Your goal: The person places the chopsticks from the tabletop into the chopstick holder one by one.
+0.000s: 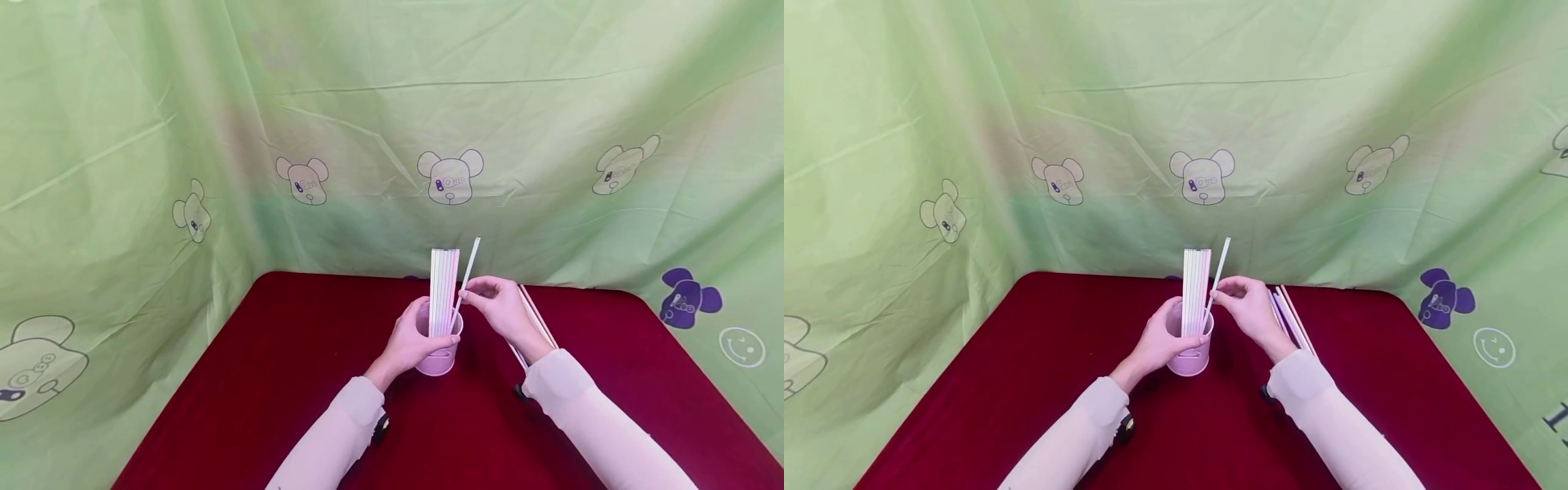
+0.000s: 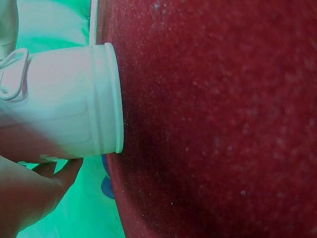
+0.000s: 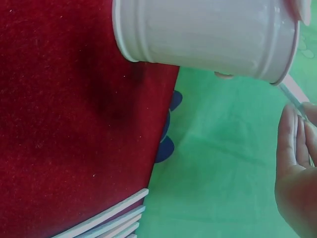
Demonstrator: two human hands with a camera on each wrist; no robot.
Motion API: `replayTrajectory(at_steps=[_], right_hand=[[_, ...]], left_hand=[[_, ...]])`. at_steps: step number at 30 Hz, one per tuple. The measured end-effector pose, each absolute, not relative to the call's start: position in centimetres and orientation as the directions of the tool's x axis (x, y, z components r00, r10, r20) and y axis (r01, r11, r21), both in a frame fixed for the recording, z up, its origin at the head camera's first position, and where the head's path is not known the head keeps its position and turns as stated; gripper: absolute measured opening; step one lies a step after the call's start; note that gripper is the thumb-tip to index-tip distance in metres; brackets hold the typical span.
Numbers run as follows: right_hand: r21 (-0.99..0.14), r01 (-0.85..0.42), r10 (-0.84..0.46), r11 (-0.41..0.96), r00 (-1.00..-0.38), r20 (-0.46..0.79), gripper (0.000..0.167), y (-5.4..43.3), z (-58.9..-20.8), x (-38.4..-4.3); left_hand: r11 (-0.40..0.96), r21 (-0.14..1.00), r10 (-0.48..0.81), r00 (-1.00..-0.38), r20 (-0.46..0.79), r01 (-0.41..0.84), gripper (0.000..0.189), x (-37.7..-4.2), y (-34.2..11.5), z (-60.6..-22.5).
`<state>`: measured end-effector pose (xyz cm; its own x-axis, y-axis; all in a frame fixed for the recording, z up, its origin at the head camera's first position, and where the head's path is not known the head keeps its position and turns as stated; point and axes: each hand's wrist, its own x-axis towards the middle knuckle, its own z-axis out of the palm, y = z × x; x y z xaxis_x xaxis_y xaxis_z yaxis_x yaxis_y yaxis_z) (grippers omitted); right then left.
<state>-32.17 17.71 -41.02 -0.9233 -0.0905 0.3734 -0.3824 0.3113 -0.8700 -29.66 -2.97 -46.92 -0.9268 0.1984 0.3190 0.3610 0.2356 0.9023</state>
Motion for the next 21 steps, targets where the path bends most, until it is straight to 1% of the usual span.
replayTrajectory(at_steps=[4,9,16,21], right_hand=[[-0.85,-0.409,-0.141,0.331,-0.913,0.384,0.02,17.3,-41.4,-32.3],[-0.824,-0.436,-0.163,0.362,-0.9,0.405,0.016,16.9,-41.8,-32.1],[-0.779,-0.475,-0.216,0.408,-0.88,0.424,0.016,16.5,-42.3,-32.1],[-0.784,-0.463,-0.227,0.414,-0.886,0.404,0.017,16.0,-41.1,-31.0]], left_hand=[[0.233,0.905,0.196,-0.928,0.315,0.357,0.082,-29.6,-3.0,-47.0],[0.214,0.909,0.204,-0.927,0.316,0.357,0.08,-29.5,-3.0,-47.1],[0.211,0.905,0.205,-0.922,0.327,0.368,0.08,-29.4,-3.1,-46.9],[0.216,0.907,0.206,-0.925,0.32,0.362,0.081,-29.5,-3.1,-46.9]])
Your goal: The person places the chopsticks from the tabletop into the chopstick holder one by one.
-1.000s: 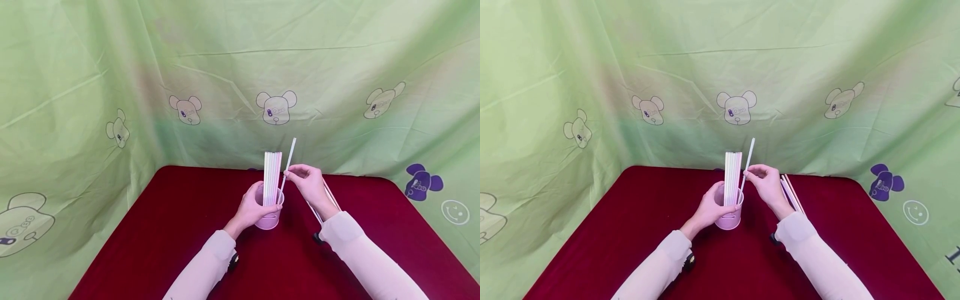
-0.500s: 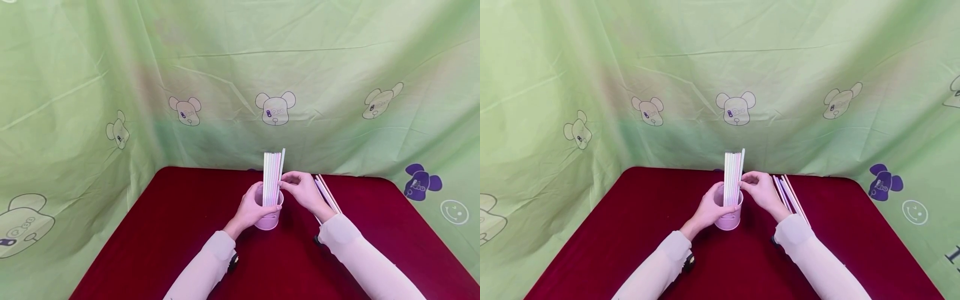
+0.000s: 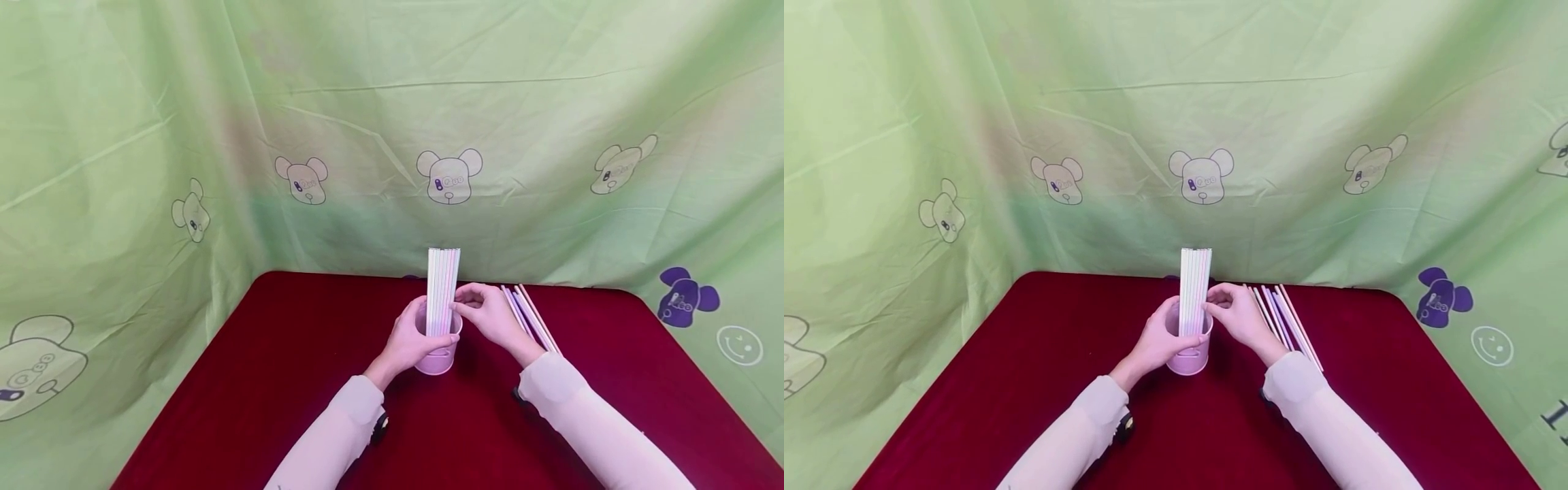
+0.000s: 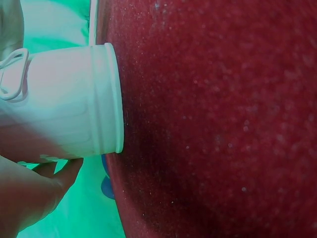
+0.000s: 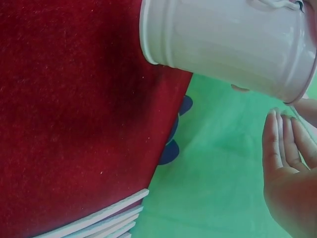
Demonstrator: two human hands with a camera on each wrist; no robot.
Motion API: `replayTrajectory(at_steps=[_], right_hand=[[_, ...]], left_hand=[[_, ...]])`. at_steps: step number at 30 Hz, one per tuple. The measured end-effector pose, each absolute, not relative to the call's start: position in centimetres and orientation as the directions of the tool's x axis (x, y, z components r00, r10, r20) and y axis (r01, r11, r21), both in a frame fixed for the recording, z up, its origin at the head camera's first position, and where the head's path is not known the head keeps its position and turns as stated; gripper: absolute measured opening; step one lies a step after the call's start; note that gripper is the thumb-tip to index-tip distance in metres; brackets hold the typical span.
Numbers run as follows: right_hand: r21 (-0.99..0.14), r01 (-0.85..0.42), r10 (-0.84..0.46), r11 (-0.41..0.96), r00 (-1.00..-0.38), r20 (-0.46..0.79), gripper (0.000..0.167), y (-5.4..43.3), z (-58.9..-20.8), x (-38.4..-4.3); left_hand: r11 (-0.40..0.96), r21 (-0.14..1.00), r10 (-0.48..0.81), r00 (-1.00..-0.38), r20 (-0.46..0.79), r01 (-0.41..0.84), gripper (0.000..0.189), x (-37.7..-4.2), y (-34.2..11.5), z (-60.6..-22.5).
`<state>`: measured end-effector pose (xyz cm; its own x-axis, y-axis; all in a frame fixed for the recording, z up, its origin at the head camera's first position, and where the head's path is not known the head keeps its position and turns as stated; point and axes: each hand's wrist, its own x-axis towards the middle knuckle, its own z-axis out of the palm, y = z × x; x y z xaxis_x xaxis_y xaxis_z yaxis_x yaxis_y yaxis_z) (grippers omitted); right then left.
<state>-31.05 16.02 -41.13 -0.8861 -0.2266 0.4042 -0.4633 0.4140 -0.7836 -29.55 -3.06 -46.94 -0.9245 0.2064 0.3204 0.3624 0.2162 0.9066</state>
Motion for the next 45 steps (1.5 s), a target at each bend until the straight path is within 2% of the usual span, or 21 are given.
replayTrajectory(at_steps=[7,13,19,30,38,45], right_hand=[[-0.795,-0.424,-0.194,0.433,-0.905,0.377,0.022,17.6,-41.8,-32.1],[-0.695,-0.409,-0.168,0.591,-0.905,0.39,0.024,19.7,-40.7,-32.3],[-0.62,-0.397,-0.158,0.677,-0.901,0.403,0.024,22.9,-40.1,-33.2],[-0.566,-0.273,-0.113,0.778,-0.947,0.301,0.033,29.1,-41.7,-35.2],[-0.538,-0.215,-0.095,0.815,-0.966,0.243,0.04,31.6,-43.3,-35.7],[-0.559,-0.147,-0.065,0.816,-0.984,0.164,0.044,32.8,-44.7,-35.5]], left_hand=[[0.223,0.903,0.204,-0.923,0.326,0.368,0.081,-29.6,-3.1,-46.9],[0.234,0.905,0.198,-0.929,0.313,0.355,0.084,-29.5,-3.1,-46.9],[0.235,0.905,0.196,-0.93,0.312,0.353,0.084,-29.4,-3.1,-46.7],[0.214,0.909,0.2,-0.927,0.318,0.359,0.081,-29.5,-3.1,-46.9],[0.224,0.906,0.204,-0.926,0.316,0.359,0.082,-29.6,-3.1,-47.1],[0.216,0.91,0.205,-0.927,0.313,0.355,0.081,-29.7,-3.1,-47.2]])
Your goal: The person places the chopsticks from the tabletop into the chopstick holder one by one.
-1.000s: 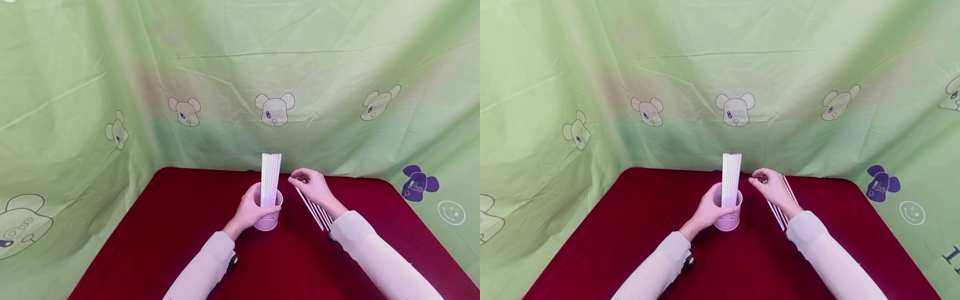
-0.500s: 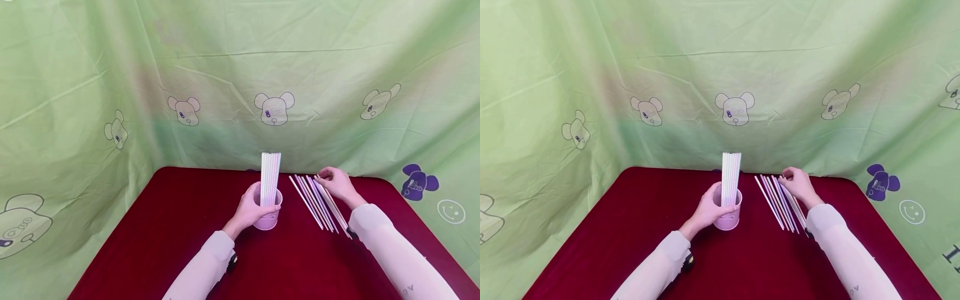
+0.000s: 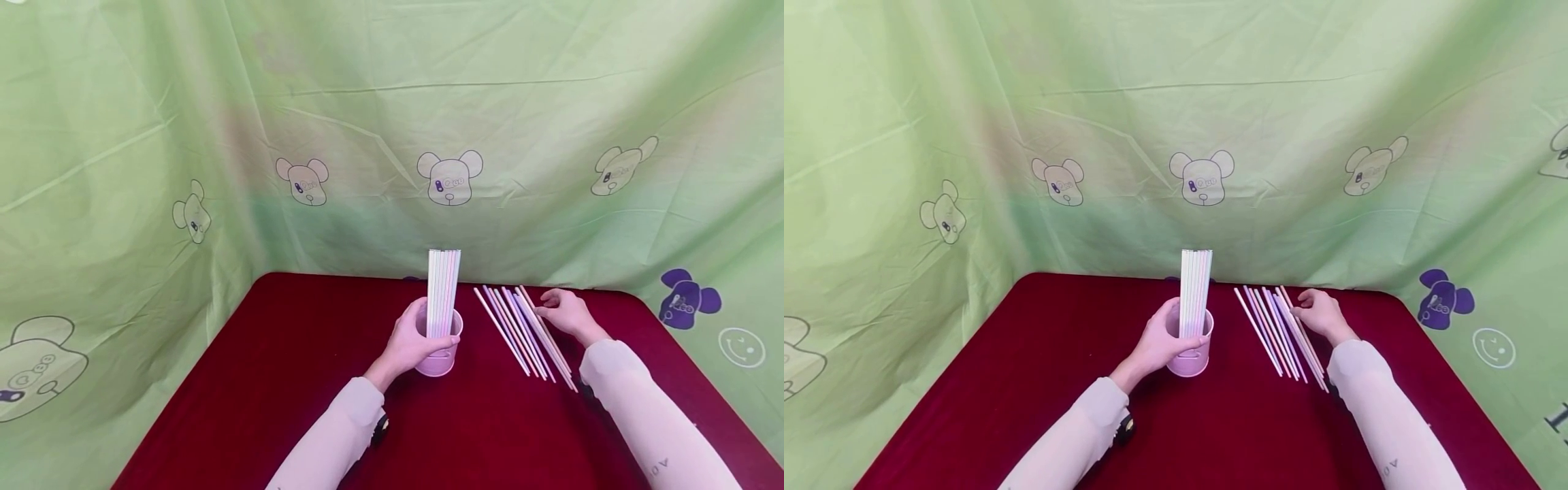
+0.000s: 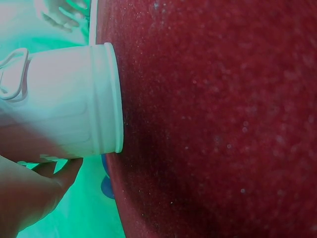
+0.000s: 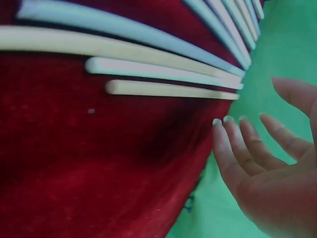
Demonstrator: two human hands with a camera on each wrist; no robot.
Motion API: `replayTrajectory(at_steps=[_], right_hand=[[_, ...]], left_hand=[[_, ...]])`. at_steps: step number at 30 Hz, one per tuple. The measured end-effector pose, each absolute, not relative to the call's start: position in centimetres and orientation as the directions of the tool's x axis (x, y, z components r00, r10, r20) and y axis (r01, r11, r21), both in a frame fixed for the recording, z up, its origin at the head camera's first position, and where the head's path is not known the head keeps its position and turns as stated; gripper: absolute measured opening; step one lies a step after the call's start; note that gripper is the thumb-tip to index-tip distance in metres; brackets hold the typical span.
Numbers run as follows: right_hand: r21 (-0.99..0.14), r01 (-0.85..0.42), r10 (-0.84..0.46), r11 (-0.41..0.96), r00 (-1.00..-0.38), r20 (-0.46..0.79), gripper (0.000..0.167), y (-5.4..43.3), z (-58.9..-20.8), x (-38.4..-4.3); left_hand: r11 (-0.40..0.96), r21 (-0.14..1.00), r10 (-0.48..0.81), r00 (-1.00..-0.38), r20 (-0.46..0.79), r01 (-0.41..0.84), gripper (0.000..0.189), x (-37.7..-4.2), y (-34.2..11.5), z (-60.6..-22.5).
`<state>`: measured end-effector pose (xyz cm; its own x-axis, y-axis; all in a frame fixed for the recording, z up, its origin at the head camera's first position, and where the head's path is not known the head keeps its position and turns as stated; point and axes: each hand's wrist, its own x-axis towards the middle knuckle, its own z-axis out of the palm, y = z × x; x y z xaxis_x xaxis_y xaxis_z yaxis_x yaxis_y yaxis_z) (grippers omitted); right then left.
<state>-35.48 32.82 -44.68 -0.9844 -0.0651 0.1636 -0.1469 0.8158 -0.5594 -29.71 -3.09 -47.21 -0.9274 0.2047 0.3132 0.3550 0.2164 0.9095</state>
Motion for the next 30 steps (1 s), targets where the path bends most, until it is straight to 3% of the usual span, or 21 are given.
replayTrajectory(at_steps=[6,17,30], right_hand=[[-0.587,-0.082,-0.04,0.805,-0.996,0.085,0.046,33.6,-45.8,-35.3],[-0.59,-0.049,0.013,0.806,-0.995,0.1,0.04,34.0,-47.1,-35.4],[-0.493,-0.036,0.017,0.869,-0.995,0.103,0.032,34.1,-47.0,-35.5]], left_hand=[[0.209,0.909,0.205,-0.925,0.321,0.362,0.082,-29.6,-3.1,-47.2],[0.212,0.909,0.2,-0.927,0.318,0.358,0.082,-29.5,-3.1,-47.1],[0.213,0.906,0.2,-0.924,0.325,0.365,0.081,-29.6,-3.0,-47.2]])
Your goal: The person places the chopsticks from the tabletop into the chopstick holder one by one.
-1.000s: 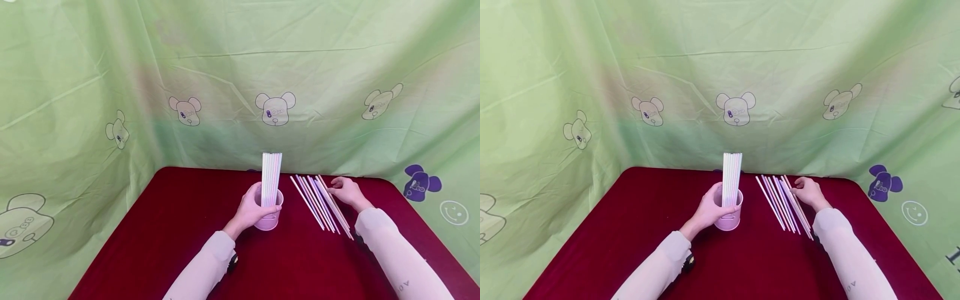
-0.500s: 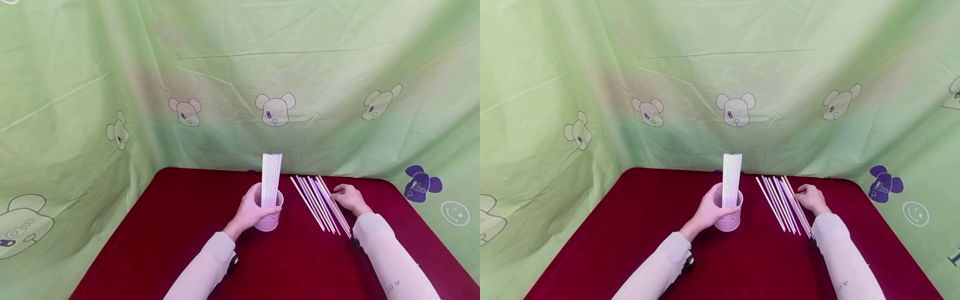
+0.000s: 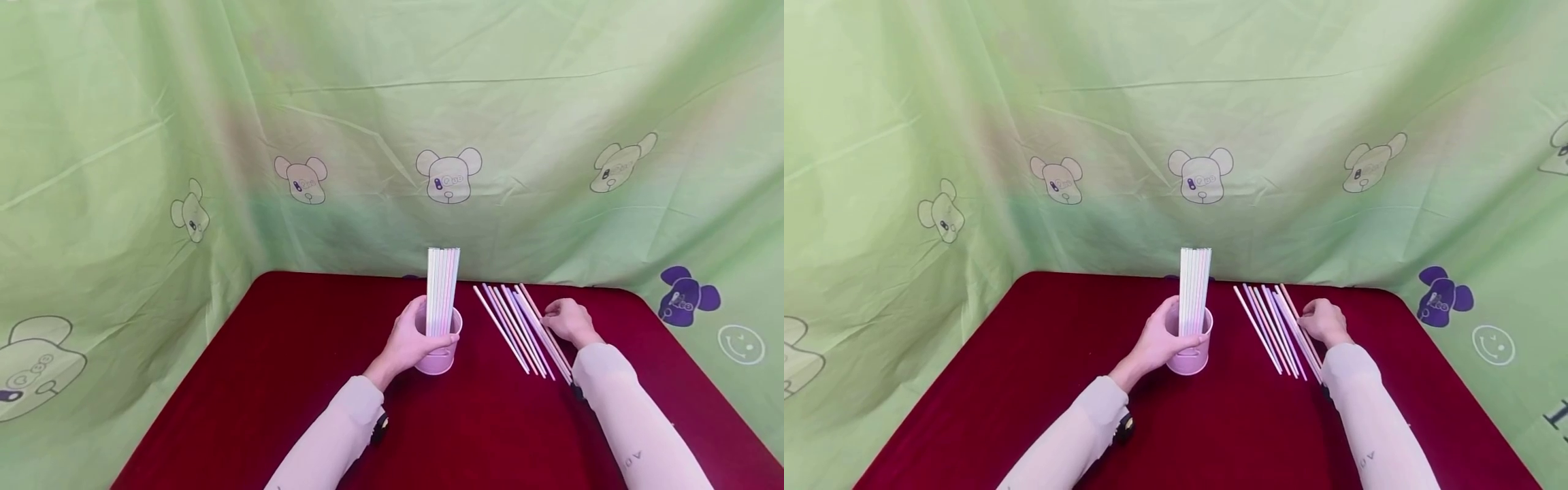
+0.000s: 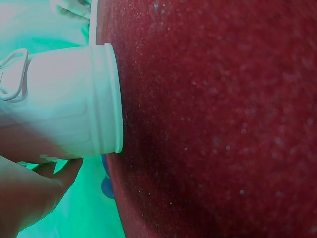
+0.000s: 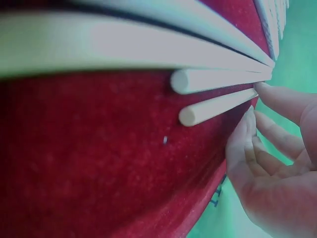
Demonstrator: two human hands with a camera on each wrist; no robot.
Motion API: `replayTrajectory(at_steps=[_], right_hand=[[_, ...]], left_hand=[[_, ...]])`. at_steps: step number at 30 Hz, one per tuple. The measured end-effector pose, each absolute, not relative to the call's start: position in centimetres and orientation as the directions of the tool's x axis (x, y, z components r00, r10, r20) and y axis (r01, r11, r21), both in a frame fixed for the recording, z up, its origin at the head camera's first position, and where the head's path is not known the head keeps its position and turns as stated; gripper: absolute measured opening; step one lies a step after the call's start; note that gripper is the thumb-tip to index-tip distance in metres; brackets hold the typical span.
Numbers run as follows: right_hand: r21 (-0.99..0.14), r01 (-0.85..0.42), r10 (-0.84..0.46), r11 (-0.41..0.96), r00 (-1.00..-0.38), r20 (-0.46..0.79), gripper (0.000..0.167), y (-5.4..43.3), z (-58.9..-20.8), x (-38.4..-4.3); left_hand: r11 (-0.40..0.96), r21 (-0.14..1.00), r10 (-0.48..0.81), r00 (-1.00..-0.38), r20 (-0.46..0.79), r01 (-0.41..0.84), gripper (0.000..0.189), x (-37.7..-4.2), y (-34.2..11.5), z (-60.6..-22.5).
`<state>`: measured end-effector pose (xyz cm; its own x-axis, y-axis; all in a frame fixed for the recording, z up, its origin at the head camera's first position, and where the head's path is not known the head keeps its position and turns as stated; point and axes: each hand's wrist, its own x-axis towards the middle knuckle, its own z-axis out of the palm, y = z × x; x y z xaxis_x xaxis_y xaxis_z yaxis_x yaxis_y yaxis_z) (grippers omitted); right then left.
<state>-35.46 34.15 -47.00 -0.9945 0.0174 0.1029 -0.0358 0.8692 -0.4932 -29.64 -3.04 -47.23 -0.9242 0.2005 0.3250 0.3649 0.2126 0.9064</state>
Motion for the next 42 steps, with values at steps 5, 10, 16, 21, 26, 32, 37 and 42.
replayTrajectory(at_steps=[5,10,16,21,26,32,37,42], right_hand=[[-0.499,-0.023,0.014,0.866,-0.997,0.071,0.029,34.6,-46.8,-35.4],[-0.539,-0.046,-0.033,0.841,-0.999,0.034,0.027,35.1,-46.4,-35.5],[-0.48,-0.115,-0.127,0.869,-0.992,0.008,0.017,35.4,-45.6,-36.0],[-0.448,-0.149,-0.192,0.882,-0.98,-0.053,0.004,35.4,-44.7,-36.4],[-0.567,-0.079,-0.18,0.82,-0.976,-0.124,0.002,35.5,-44.4,-36.4],[-0.752,0.019,-0.164,0.659,-0.972,-0.168,0.015,36.1,-44.9,-35.7],[-0.837,0.017,-0.163,0.547,-0.978,-0.126,0.018,36.6,-45.0,-35.0],[-0.876,-0.057,-0.124,0.479,-0.992,-0.003,0.026,36.1,-44.2,-34.7]], left_hand=[[0.2,0.909,0.211,-0.922,0.325,0.366,0.081,-29.6,-3.0,-47.1],[0.195,0.911,0.215,-0.922,0.321,0.363,0.081,-29.4,-2.9,-46.9],[0.189,0.912,0.219,-0.921,0.323,0.365,0.08,-29.4,-2.6,-46.8],[0.188,0.913,0.218,-0.922,0.321,0.362,0.08,-29.4,-2.5,-46.8],[0.196,0.912,0.212,-0.924,0.32,0.361,0.081,-29.4,-2.6,-46.9],[0.211,0.909,0.208,-0.925,0.318,0.36,0.082,-29.4,-2.7,-47.0],[0.217,0.909,0.21,-0.926,0.314,0.357,0.083,-29.3,-2.8,-47.1],[0.219,0.906,0.202,-0.926,0.319,0.361,0.082,-29.2,-2.9,-47.0]])
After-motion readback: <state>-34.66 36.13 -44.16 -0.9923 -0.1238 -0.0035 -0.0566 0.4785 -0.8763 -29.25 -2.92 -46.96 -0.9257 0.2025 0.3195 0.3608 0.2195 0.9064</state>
